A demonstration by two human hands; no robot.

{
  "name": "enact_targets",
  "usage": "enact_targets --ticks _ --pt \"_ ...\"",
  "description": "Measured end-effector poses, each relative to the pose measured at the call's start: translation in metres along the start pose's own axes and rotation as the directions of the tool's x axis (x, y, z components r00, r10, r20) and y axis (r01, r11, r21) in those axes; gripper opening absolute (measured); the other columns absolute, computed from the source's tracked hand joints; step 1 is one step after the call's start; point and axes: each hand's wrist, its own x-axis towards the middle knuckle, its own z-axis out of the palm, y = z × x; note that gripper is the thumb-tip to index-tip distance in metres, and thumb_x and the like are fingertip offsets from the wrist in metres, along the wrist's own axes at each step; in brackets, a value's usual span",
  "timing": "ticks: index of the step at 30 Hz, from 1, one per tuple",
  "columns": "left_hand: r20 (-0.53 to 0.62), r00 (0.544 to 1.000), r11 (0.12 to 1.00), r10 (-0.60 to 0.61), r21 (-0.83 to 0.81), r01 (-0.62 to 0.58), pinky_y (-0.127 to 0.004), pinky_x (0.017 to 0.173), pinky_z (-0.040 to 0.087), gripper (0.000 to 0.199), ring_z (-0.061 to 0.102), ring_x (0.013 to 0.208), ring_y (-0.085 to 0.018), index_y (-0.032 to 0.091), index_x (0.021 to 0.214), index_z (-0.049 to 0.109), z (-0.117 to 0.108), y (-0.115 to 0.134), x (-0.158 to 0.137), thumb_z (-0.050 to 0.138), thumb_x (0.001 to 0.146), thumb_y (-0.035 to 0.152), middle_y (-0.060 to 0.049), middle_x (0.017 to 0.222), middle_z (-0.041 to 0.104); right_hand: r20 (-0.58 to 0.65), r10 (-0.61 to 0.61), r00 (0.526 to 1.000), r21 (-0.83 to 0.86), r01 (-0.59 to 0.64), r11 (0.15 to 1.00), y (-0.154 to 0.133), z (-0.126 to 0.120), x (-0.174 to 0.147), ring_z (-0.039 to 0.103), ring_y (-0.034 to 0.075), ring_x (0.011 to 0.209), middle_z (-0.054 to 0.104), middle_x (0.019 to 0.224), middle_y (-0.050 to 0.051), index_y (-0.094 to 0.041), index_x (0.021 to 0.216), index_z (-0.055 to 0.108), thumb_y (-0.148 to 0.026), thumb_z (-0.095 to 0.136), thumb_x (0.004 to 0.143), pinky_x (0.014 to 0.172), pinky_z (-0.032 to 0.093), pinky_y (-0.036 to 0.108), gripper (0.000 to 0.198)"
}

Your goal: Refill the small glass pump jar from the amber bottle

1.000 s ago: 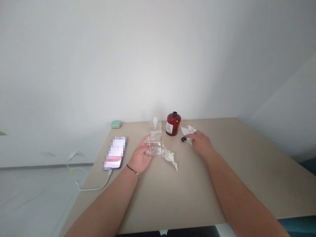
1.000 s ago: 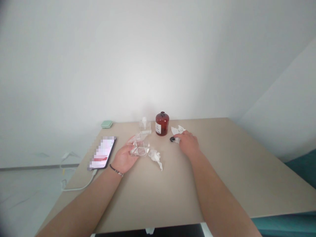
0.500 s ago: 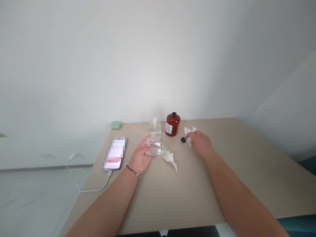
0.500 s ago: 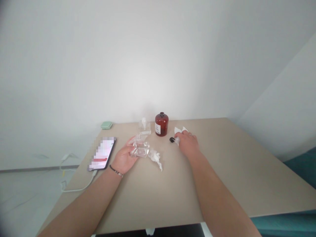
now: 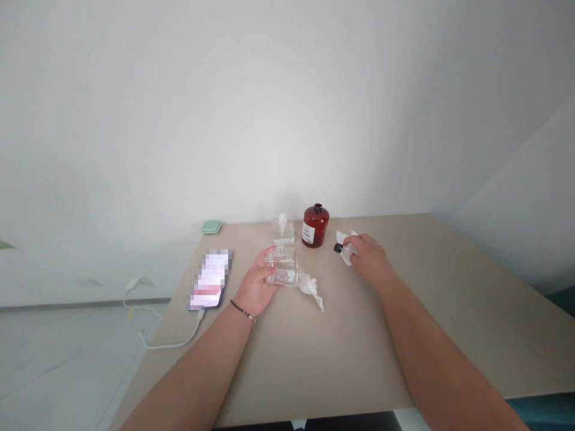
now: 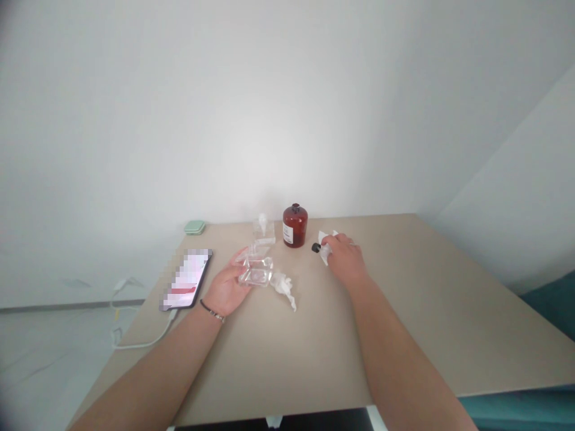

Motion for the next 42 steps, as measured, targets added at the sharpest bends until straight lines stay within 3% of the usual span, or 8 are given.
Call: enact_targets --ticks 8,17,22,26,30,34,37,42 --pt "0.007 1.0 1.0 -0.004 0.02 0.004 -0.029 0.07 0.052 0.049 0.068 0.083 -0.019 0.019 0.113 0.059 0.002 0.002 -0.001 0.069 0.066 0.012 -0.004 0.098 0.071 0.099 0.024 0.995 -0.077 -0.016 0.997 -0.008 -0.006 -0.006 0.05 0.033 0.119 0.054 0.131 0.011 -0.028 0.108 0.067 -0.008 0.048 0.08 0.096 0.039 0.048 0.039" --pt "0.003 1.0 0.999 -0.016 0.035 0.016 -0.03 0.069 0.051 0.049 0.068 0.086 -0.02 0.02 0.114 0.059 0.002 0.002 -0.001 0.069 0.067 0.012 -0.004 0.099 0.071 0.111 -0.056 0.992 -0.093 0.066 0.993 -0.008 -0.005 -0.011 0.043 0.034 0.129 0.05 0.141 0.01 -0.027 0.097 0.071 -0.015 0.049 0.083 0.105 0.027 0.055 0.029" --pt "0.014 1.0 0.999 -0.016 0.029 0.015 -0.028 0.069 0.05 0.049 0.067 0.085 -0.019 0.019 0.114 0.059 0.003 0.002 -0.001 0.069 0.066 0.011 -0.005 0.1 0.071 0.09 -0.08 0.993 0.024 0.078 0.997 -0.006 -0.005 -0.01 0.044 0.033 0.129 0.051 0.14 0.009 -0.026 0.096 0.068 -0.013 0.052 0.075 0.108 0.025 0.054 0.03" --pt "0.011 1.0 0.999 -0.022 0.037 0.022 -0.029 0.069 0.051 0.05 0.067 0.087 -0.02 0.02 0.115 0.059 0.002 0.002 -0.001 0.069 0.067 0.012 -0.005 0.103 0.07 -0.005 -0.125 0.992 0.237 0.123 0.964 0.002 -0.007 -0.007 0.045 0.031 0.129 0.053 0.136 0.009 -0.022 0.09 0.063 -0.011 0.051 0.068 0.11 0.025 0.052 0.028" --pt "0.015 1.0 0.998 -0.026 0.052 0.025 -0.029 0.068 0.051 0.05 0.067 0.085 -0.019 0.02 0.115 0.059 0.001 0.001 -0.001 0.07 0.067 0.012 -0.005 0.101 0.07 -0.143 -0.127 0.982 0.539 0.185 0.822 0.008 -0.007 -0.006 0.05 0.027 0.124 0.056 0.129 0.01 -0.023 0.087 0.053 -0.014 0.052 0.066 0.105 0.035 0.047 0.023" --pt "0.029 1.0 0.997 -0.012 0.073 0.009 -0.028 0.067 0.052 0.052 0.067 0.084 -0.019 0.02 0.115 0.059 0.002 0.001 -0.001 0.071 0.065 0.013 -0.004 0.101 0.069 -0.155 -0.024 0.988 0.835 0.144 0.531 0.006 -0.005 -0.009 0.059 0.024 0.107 0.057 0.127 0.008 -0.026 0.096 0.045 -0.027 0.057 0.072 0.084 0.05 0.038 0.026" --pt "0.03 0.999 0.994 -0.014 0.113 0.011 -0.028 0.066 0.051 0.055 0.066 0.082 -0.018 0.021 0.114 0.058 0.005 0.001 -0.002 0.074 0.063 0.012 -0.003 0.1 0.067 -0.097 0.047 0.994 0.941 0.076 0.33 0.0 -0.005 -0.011 0.062 0.02 0.082 0.061 0.122 0.006 -0.029 0.102 0.039 -0.035 0.061 0.074 0.067 0.051 0.033 0.036" --pt "0.043 0.999 0.975 -0.032 0.219 0.021 -0.028 0.069 0.05 0.062 0.064 0.081 -0.017 0.022 0.112 0.057 0.009 -0.003 -0.005 0.082 0.058 0.01 -0.001 0.1 0.064 -0.039 0.068 0.997 0.972 0.022 0.232 -0.016 -0.007 -0.014 0.058 0.017 0.066 0.067 0.115 0.005 -0.031 0.109 0.036 -0.045 0.058 0.078 0.059 0.047 0.031 0.041"
